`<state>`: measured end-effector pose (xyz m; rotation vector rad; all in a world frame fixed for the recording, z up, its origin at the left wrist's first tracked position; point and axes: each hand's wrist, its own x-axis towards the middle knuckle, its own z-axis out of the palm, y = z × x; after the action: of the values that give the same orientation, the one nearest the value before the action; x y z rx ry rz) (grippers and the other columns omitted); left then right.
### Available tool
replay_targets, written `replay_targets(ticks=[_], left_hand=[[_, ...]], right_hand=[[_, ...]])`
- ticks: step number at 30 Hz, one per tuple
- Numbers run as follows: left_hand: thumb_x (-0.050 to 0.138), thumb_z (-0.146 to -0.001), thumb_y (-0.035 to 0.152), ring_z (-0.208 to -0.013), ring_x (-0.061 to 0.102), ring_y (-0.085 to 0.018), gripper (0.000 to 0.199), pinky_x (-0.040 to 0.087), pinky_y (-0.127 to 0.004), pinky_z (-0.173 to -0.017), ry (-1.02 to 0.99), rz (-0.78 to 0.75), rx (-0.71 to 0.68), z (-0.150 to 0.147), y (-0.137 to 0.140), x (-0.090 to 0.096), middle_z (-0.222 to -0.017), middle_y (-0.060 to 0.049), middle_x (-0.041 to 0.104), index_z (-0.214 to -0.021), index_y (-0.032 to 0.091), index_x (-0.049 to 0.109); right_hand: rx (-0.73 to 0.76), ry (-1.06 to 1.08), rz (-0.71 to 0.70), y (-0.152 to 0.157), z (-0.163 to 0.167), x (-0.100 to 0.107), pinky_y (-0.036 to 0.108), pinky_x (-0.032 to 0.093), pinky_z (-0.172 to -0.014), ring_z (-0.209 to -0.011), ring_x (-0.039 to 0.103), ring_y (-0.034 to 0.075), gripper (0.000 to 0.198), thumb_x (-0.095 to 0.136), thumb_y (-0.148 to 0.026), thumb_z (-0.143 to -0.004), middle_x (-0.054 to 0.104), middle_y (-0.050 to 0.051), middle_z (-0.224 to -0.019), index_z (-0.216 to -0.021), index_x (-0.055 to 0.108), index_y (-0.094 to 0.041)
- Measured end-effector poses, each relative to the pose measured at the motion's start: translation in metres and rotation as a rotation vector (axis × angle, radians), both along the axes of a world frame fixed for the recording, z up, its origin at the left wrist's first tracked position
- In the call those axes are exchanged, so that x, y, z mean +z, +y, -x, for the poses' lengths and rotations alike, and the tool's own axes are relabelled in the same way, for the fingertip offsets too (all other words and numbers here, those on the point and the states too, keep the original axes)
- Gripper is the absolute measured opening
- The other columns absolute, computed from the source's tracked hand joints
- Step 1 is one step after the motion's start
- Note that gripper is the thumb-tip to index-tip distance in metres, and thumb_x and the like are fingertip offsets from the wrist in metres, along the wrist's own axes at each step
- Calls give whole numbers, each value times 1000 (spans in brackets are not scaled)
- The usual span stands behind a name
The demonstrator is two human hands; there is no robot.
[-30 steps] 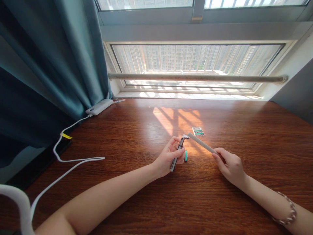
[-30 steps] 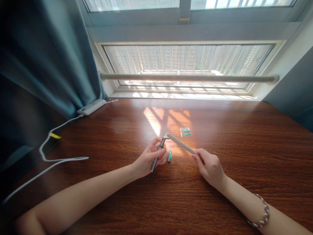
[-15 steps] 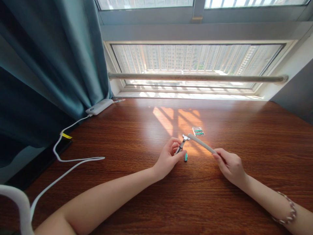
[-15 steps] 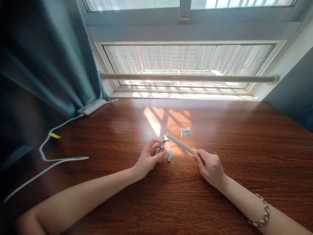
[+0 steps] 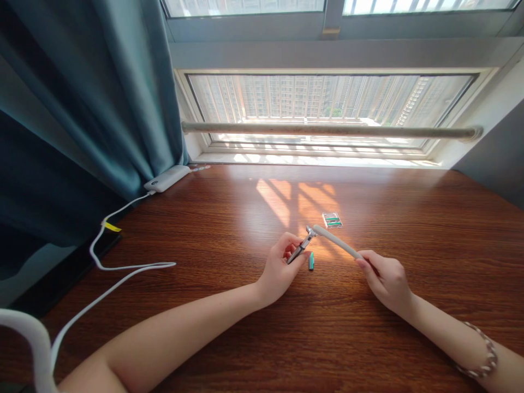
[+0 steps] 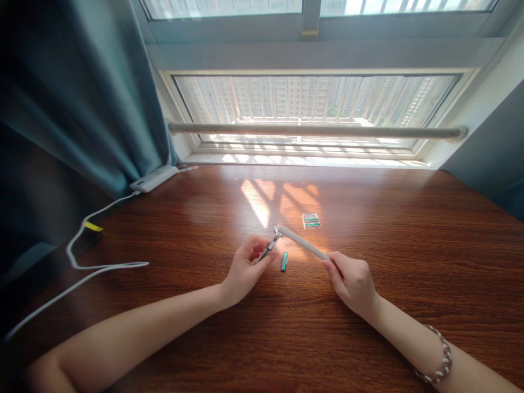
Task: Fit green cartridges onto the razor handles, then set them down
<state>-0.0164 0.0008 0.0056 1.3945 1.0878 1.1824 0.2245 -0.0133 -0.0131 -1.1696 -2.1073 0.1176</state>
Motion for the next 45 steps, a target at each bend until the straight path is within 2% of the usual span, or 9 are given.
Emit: replay_targets(ticks=[3,7,11,23,27,33,36,40,45], left_hand=[[63,-71,28,-59,48,-10,15,33,-21,-55,-5,-13,-7,0,-1,1,-65,2,54,-80,18,54],[62,-73,29,-60,47,-10,16,33,-21,-56,27,-19,-14,0,-2,2,-65,2,53,-79,18,52],[59,-75,29,-63,48,-11,15,34,-22,-58,46,-36,-32,1,-1,1,-68,1,53,-80,18,51],[53,-80,27,-66,43,-10,11,34,-24,-63,-34,-50,-80,1,-1,4,-71,1,48,-82,16,50],[54,-79,27,-61,41,-8,12,32,-22,-57,-93,-12,-124,1,0,5,-68,3,46,-83,16,50],[50,-82,30,-51,38,-7,16,28,-21,-48,-247,48,-207,0,1,5,-60,4,43,-88,15,48],[48,-83,32,-49,41,-7,20,30,-21,-47,-306,57,-240,-1,3,6,-58,3,46,-90,14,49],[46,-84,33,-44,43,-6,22,30,-20,-44,-402,107,-311,-1,6,3,-59,2,52,-91,13,50],[41,-86,35,-36,45,-6,25,30,-18,-38,-457,186,-418,0,9,-2,-61,-1,58,-91,12,50]], right_hand=[[27,-10,15,1,0,0,22,32,-48,-44,45,9,15,42,-21,-86,46,-3,-52,-78,54,-16],[-27,31,40,2,0,2,21,31,-47,-42,43,9,16,41,-21,-86,44,-4,-51,-81,54,-15],[10,22,54,3,0,1,21,30,-47,-42,43,9,16,40,-21,-87,43,-4,-52,-80,53,-15],[-10,57,100,3,0,1,21,29,-47,-41,40,8,16,41,-20,-87,39,-5,-51,-79,53,-16],[34,39,111,4,0,0,21,29,-48,-43,41,8,17,40,-20,-87,41,-4,-52,-76,52,-16],[-2,72,106,3,0,1,20,29,-48,-42,41,8,16,40,-20,-87,40,-5,-51,-78,53,-16],[11,60,107,3,0,1,21,30,-48,-43,42,8,16,41,-21,-87,42,-5,-52,-79,53,-16],[-62,78,98,3,1,1,21,31,-49,-45,43,8,14,43,-21,-86,45,-4,-54,-82,55,-16],[4,77,60,4,4,2,21,34,-51,-50,45,9,8,48,-21,-84,49,-2,-60,-82,54,-16]])
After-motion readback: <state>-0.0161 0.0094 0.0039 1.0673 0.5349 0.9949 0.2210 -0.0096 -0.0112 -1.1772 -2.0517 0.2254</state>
